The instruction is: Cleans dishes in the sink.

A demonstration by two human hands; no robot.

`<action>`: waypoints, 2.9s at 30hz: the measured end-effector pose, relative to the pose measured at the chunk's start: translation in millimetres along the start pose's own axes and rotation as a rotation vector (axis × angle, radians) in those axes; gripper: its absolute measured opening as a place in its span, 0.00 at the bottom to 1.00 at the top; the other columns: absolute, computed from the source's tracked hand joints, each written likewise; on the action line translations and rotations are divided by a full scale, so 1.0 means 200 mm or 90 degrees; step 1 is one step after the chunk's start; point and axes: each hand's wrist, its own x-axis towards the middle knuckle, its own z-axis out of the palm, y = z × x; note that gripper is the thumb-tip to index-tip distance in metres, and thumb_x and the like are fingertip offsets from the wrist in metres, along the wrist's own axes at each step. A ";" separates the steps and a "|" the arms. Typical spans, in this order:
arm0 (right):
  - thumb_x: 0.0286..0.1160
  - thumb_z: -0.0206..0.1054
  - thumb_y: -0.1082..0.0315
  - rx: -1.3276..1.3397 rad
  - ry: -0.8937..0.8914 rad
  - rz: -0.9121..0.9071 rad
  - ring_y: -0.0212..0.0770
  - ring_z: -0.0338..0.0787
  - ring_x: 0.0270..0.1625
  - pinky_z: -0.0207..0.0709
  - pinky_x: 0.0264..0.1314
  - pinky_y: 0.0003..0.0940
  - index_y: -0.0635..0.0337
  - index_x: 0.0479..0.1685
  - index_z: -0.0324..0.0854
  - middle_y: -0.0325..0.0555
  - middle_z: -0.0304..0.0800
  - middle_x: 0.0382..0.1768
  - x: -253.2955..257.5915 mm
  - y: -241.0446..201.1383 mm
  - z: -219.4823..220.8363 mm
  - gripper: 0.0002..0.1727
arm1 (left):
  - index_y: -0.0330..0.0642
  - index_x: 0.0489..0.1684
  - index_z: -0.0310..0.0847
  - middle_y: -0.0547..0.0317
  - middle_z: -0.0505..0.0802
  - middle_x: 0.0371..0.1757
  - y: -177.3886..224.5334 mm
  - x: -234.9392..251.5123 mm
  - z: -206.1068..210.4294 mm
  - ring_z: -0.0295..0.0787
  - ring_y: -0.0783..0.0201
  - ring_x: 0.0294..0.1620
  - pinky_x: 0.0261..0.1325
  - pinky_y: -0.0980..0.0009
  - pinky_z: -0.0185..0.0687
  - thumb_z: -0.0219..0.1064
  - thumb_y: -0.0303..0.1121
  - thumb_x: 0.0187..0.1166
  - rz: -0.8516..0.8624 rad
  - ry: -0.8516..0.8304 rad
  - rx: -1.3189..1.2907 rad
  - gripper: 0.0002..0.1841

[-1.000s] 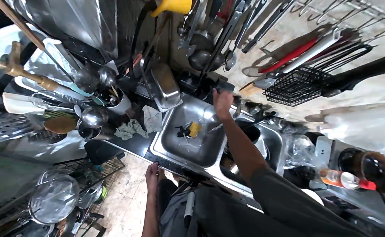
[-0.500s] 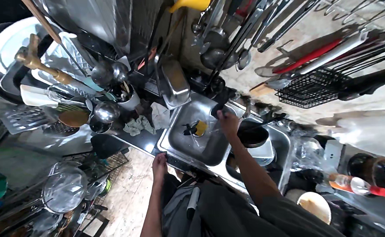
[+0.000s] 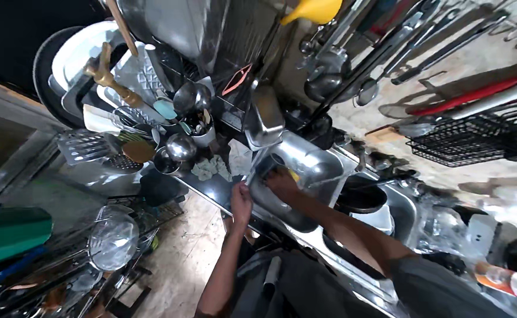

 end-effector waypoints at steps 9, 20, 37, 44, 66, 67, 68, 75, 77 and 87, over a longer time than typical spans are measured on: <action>0.77 0.60 0.81 -0.125 0.101 -0.064 0.69 0.84 0.64 0.72 0.74 0.64 0.70 0.43 0.88 0.65 0.91 0.49 0.84 -0.35 -0.25 0.10 | 0.37 0.68 0.80 0.49 0.90 0.55 -0.23 -0.08 -0.17 0.89 0.60 0.52 0.60 0.60 0.88 0.55 0.34 0.88 -0.013 0.013 0.021 0.17; 0.80 0.60 0.78 -0.051 0.046 0.088 0.73 0.69 0.82 0.59 0.87 0.65 0.82 0.66 0.77 0.78 0.72 0.76 1.46 -0.23 -0.24 0.19 | 0.35 0.67 0.81 0.46 0.91 0.55 -0.33 -0.21 -0.42 0.91 0.58 0.48 0.53 0.59 0.91 0.57 0.31 0.88 -0.081 0.010 0.036 0.16; 0.80 0.69 0.68 0.240 0.379 0.113 0.50 0.92 0.60 0.88 0.63 0.47 0.57 0.62 0.87 0.51 0.91 0.60 0.36 0.01 -0.06 0.15 | 0.33 0.65 0.81 0.47 0.92 0.50 -0.29 -0.14 -0.34 0.92 0.61 0.45 0.50 0.61 0.91 0.56 0.33 0.89 0.027 -0.083 0.071 0.16; 0.83 0.66 0.67 0.767 0.195 0.583 0.52 0.94 0.57 0.86 0.67 0.52 0.68 0.64 0.85 0.60 0.92 0.58 -0.40 0.91 0.62 0.17 | 0.30 0.66 0.80 0.44 0.92 0.52 -0.16 -0.17 0.04 0.92 0.58 0.50 0.59 0.58 0.89 0.56 0.32 0.89 0.006 -0.176 0.017 0.16; 0.60 0.79 0.72 0.262 0.132 0.687 0.77 0.67 0.83 0.71 0.77 0.70 0.76 0.77 0.70 0.78 0.64 0.81 0.05 1.52 0.12 0.40 | 0.35 0.59 0.85 0.53 0.95 0.50 -0.30 -0.38 0.24 0.93 0.64 0.49 0.59 0.62 0.91 0.59 0.29 0.87 -0.016 -0.197 0.032 0.12; 0.63 0.79 0.71 0.255 0.106 0.680 0.77 0.67 0.83 0.70 0.77 0.70 0.79 0.75 0.70 0.79 0.66 0.80 0.05 1.53 0.10 0.38 | 0.35 0.59 0.85 0.53 0.95 0.51 -0.33 -0.38 0.22 0.93 0.64 0.49 0.59 0.62 0.91 0.59 0.28 0.87 -0.015 -0.185 0.023 0.12; 0.65 0.78 0.69 0.253 0.087 0.678 0.77 0.68 0.82 0.70 0.77 0.71 0.79 0.73 0.71 0.80 0.69 0.77 0.05 1.54 0.09 0.36 | 0.35 0.59 0.85 0.53 0.95 0.51 -0.35 -0.38 0.20 0.93 0.64 0.50 0.59 0.62 0.91 0.58 0.27 0.87 -0.022 -0.175 0.020 0.12; 0.74 0.70 0.66 0.283 0.036 0.728 0.76 0.79 0.73 0.76 0.64 0.75 0.74 0.70 0.75 0.77 0.78 0.71 0.12 1.52 0.02 0.27 | 0.36 0.60 0.84 0.54 0.95 0.51 -0.33 -0.34 0.09 0.94 0.65 0.50 0.58 0.63 0.91 0.58 0.27 0.87 -0.045 -0.131 0.006 0.12; 0.68 0.74 0.66 0.240 0.038 0.702 0.79 0.79 0.71 0.74 0.61 0.79 0.72 0.73 0.73 0.78 0.77 0.71 0.11 1.49 -0.02 0.33 | 0.35 0.61 0.84 0.54 0.95 0.51 -0.33 -0.33 0.05 0.94 0.64 0.50 0.58 0.62 0.91 0.57 0.28 0.88 -0.048 -0.118 0.010 0.13; 0.62 0.82 0.44 0.167 0.034 0.213 0.62 0.74 0.84 0.40 0.86 0.85 0.54 0.75 0.81 0.56 0.81 0.77 0.24 1.46 -0.02 0.40 | 0.34 0.60 0.84 0.50 0.94 0.50 -0.36 -0.33 -0.04 0.93 0.62 0.46 0.54 0.61 0.92 0.58 0.28 0.87 -0.076 -0.095 0.007 0.13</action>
